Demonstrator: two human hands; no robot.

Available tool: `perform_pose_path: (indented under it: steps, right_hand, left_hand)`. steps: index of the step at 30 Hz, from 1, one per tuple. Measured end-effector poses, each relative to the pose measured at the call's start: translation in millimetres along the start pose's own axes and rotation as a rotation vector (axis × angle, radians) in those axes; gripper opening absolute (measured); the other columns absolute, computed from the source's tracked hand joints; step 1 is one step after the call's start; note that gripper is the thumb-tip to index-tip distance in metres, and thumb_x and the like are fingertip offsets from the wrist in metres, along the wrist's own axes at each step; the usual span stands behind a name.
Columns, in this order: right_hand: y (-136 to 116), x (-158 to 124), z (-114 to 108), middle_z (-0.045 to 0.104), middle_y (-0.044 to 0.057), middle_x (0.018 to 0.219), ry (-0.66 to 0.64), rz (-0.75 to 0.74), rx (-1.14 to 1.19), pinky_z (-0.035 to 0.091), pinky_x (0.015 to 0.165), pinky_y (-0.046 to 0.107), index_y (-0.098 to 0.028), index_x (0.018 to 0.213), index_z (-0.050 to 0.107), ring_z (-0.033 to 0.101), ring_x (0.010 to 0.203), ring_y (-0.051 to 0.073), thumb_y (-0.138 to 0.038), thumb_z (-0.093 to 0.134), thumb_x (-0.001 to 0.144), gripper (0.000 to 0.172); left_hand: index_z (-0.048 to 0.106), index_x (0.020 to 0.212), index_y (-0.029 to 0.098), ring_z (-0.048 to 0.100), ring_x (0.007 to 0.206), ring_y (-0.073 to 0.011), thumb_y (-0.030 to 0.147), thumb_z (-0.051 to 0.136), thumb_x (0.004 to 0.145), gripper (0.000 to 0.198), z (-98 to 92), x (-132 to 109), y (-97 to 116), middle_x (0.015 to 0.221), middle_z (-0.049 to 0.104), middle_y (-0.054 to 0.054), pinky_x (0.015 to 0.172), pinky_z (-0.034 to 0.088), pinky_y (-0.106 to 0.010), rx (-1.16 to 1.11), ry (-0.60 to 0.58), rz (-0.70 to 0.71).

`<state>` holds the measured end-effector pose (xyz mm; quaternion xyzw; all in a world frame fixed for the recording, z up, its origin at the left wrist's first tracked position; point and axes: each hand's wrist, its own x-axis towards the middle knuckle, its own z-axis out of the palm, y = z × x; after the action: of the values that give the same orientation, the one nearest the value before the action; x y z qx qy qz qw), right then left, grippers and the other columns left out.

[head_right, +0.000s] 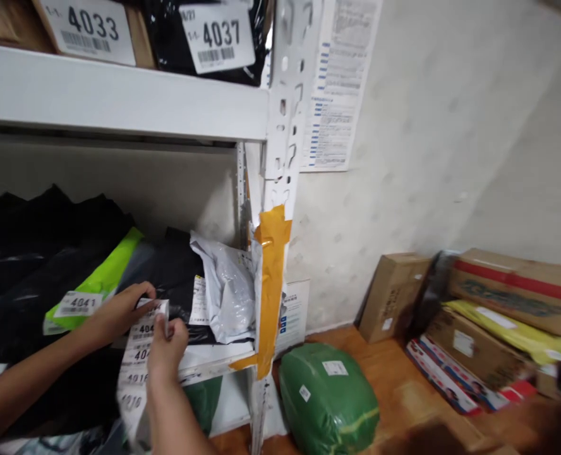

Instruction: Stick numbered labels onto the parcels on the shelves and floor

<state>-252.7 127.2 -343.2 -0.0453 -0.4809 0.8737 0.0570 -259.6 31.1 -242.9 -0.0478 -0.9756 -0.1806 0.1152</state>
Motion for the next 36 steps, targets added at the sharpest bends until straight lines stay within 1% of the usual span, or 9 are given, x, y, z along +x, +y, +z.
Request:
perform_pose_path:
  steps: [7, 10, 14, 16, 18, 21, 26, 30, 36]
  right_hand:
    - [-18, -7, 2, 0.050, -0.005, 0.052, -0.236, 0.088, 0.078, 0.037, 0.055, 0.025, -0.018, 0.063, 0.059, 0.043, 0.051, 0.011, -0.046, 0.078, 0.052, 0.036]
    - [-19, -16, -7, 0.038, -0.007, 0.044, -0.141, 0.130, 0.055, 0.030, 0.050, 0.024, -0.020, 0.046, 0.045, 0.032, 0.047, 0.008, -0.056, 0.076, 0.050, 0.047]
    - [-3, -33, -52, 0.035, -0.009, 0.042, -0.213, 0.224, 0.010, 0.025, 0.048, 0.022, -0.021, 0.046, 0.041, 0.028, 0.046, 0.006, -0.063, 0.080, 0.039, 0.058]
    - [1, -39, -84, 0.047, -0.007, 0.045, -0.305, 0.279, 0.055, 0.030, 0.049, 0.022, -0.019, 0.053, 0.051, 0.037, 0.045, 0.008, -0.058, 0.086, 0.028, 0.058]
    - [-8, -40, -112, 0.060, -0.004, 0.052, -0.340, 0.264, 0.142, 0.037, 0.055, 0.024, -0.019, 0.063, 0.059, 0.048, 0.048, 0.011, -0.052, 0.089, 0.029, 0.056]
    - [-40, -32, -130, 0.071, 0.001, 0.070, -0.363, 0.153, 0.195, 0.044, 0.069, 0.028, -0.018, 0.078, 0.067, 0.061, 0.064, 0.016, -0.049, 0.088, 0.044, 0.050]
    - [-71, -8, -101, 0.070, 0.002, 0.072, -0.415, 0.032, 0.149, 0.046, 0.068, 0.028, -0.019, 0.090, 0.069, 0.061, 0.064, 0.016, -0.050, 0.076, 0.066, 0.040]
    - [-46, 2, -79, 0.060, -0.001, 0.055, -0.238, 0.012, 0.091, 0.044, 0.059, 0.027, -0.016, 0.073, 0.067, 0.051, 0.054, 0.014, -0.063, 0.071, 0.063, 0.048]
    - [-9, 11, -68, 0.031, -0.008, 0.043, 0.092, -0.002, 0.006, 0.034, 0.045, 0.023, -0.022, 0.047, 0.035, 0.029, 0.046, 0.008, -0.073, 0.065, 0.057, 0.060]
  left_hand:
    - [0.044, 0.073, 0.022, 0.057, 0.076, -0.0203, 0.019, 0.029, 0.082, 0.017, 8.5, 7, 5, 0.076, 0.052, -0.004, 0.076, 0.045, -0.030, 0.161, -0.020, 0.001]
    - [0.051, 0.080, 0.021, 0.059, 0.078, -0.0189, 0.017, 0.030, 0.086, 0.022, 2.3, 4, 9, 0.080, 0.054, -0.004, 0.078, 0.046, -0.029, 0.188, -0.083, -0.003]
    - [0.061, 0.100, 0.018, 0.059, 0.096, -0.0270, 0.020, 0.043, 0.085, 0.023, -7.7, 1, 33, 0.097, 0.059, -0.012, 0.088, 0.045, -0.039, 0.393, 0.058, -0.003]
    - [0.062, 0.108, 0.018, 0.050, 0.115, -0.0339, 0.013, 0.055, 0.075, 0.034, -9.2, 5, 52, 0.115, 0.058, -0.016, 0.100, 0.035, -0.051, 0.505, 0.159, 0.182]
    - [0.063, 0.107, 0.022, 0.047, 0.121, -0.0312, 0.006, 0.057, 0.068, 0.042, -7.7, 14, 69, 0.119, 0.060, -0.011, 0.110, 0.020, -0.055, 0.475, 0.022, 0.501]
    - [0.070, 0.086, 0.025, 0.062, 0.095, -0.0199, 0.005, 0.053, 0.069, 0.031, -4.1, 30, 77, 0.092, 0.071, 0.000, 0.115, 0.012, -0.050, 0.349, -0.421, 0.775]
    - [0.069, 0.087, 0.021, 0.063, 0.083, -0.0181, 0.024, 0.035, 0.089, 0.034, -4.6, 38, 62, 0.079, 0.071, -0.001, 0.094, 0.042, -0.032, 0.105, -0.702, 0.583]
    - [0.066, 0.087, 0.020, 0.063, 0.079, -0.0213, 0.042, 0.030, 0.093, 0.042, 0.8, 30, 67, 0.075, 0.068, -0.002, 0.079, 0.045, -0.030, 0.160, -0.627, 0.395]
    - [0.063, 0.085, 0.017, 0.064, 0.082, -0.0250, 0.029, 0.036, 0.093, 0.030, 27.8, 19, 59, 0.079, 0.069, -0.008, 0.081, 0.044, -0.035, 0.379, -0.428, 0.498]
